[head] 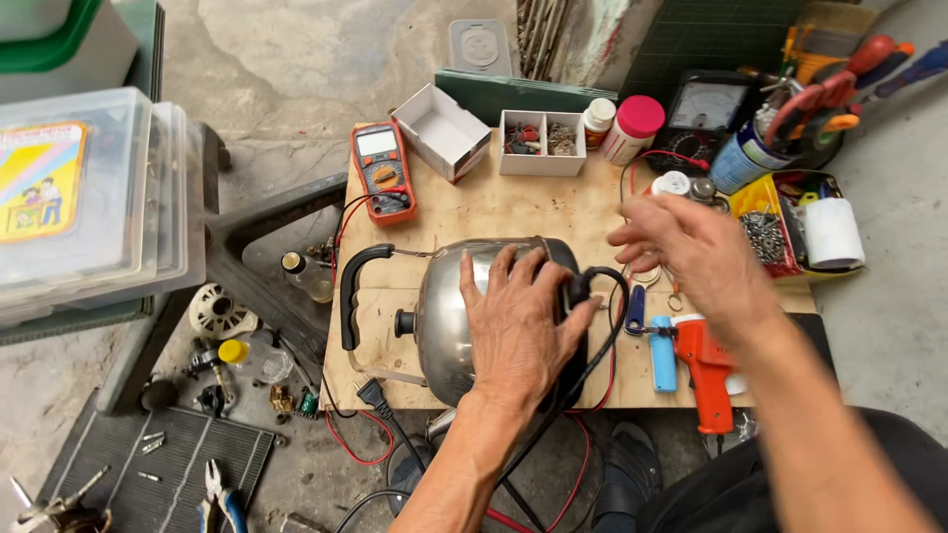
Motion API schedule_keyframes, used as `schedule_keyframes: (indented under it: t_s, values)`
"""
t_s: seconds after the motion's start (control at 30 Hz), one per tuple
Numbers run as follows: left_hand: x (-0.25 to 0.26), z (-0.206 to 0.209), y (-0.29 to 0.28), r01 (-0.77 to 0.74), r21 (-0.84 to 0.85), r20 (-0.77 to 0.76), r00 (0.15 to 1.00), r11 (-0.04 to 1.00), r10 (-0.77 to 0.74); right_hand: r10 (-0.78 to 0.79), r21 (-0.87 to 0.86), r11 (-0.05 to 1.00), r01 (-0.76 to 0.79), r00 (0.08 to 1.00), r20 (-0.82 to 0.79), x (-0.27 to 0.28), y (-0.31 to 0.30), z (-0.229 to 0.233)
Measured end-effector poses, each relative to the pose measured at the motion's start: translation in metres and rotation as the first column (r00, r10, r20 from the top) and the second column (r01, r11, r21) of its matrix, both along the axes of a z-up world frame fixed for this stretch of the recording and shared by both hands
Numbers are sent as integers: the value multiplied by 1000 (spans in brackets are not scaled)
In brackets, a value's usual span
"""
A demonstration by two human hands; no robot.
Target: The person disassembles an electric kettle by unscrewing the base, then uses a multimeter to test the internal wiring and heating element. They manipulate the wires and probes to check electrical continuity while the kettle remains open on the workbench.
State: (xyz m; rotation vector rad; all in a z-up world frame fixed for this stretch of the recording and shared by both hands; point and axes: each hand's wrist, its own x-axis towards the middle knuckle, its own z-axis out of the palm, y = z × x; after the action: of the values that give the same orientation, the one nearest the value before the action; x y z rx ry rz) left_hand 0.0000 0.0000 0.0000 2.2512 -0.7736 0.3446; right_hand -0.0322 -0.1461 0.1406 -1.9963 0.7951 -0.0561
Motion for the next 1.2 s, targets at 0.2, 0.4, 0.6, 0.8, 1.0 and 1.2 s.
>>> schedule_keyframes:
  t_s: [0.2, 0.4, 0.6, 0.8, 1.0, 1.2]
  values:
    - [-4, -1, 17, -153, -244, -86, 987, 958, 135, -493, 587, 678, 442, 866, -82, -80, -15, -216]
    - [7, 44, 61, -430, -437, -488, 851, 790, 194, -362, 841, 414, 349, 911, -199, -67, 30, -235]
    - [23, 58, 89, -658, -658, -744, 642, 367, -182, -333, 795, 567, 214, 943, -17, -51, 52, -135]
    - [50, 25, 118, -671, -705, -709, 649, 231, -278, -247, 615, 766, 189, 969, 9, -42, 65, -96]
    - [64, -21, 128, -669, -722, -681, 645, 174, -347, -201, 539, 832, 132, 977, 73, -32, 67, -117]
    - [72, -32, 134, -730, -643, -763, 584, 233, -277, -182, 577, 808, 123, 982, 46, -25, 74, -104]
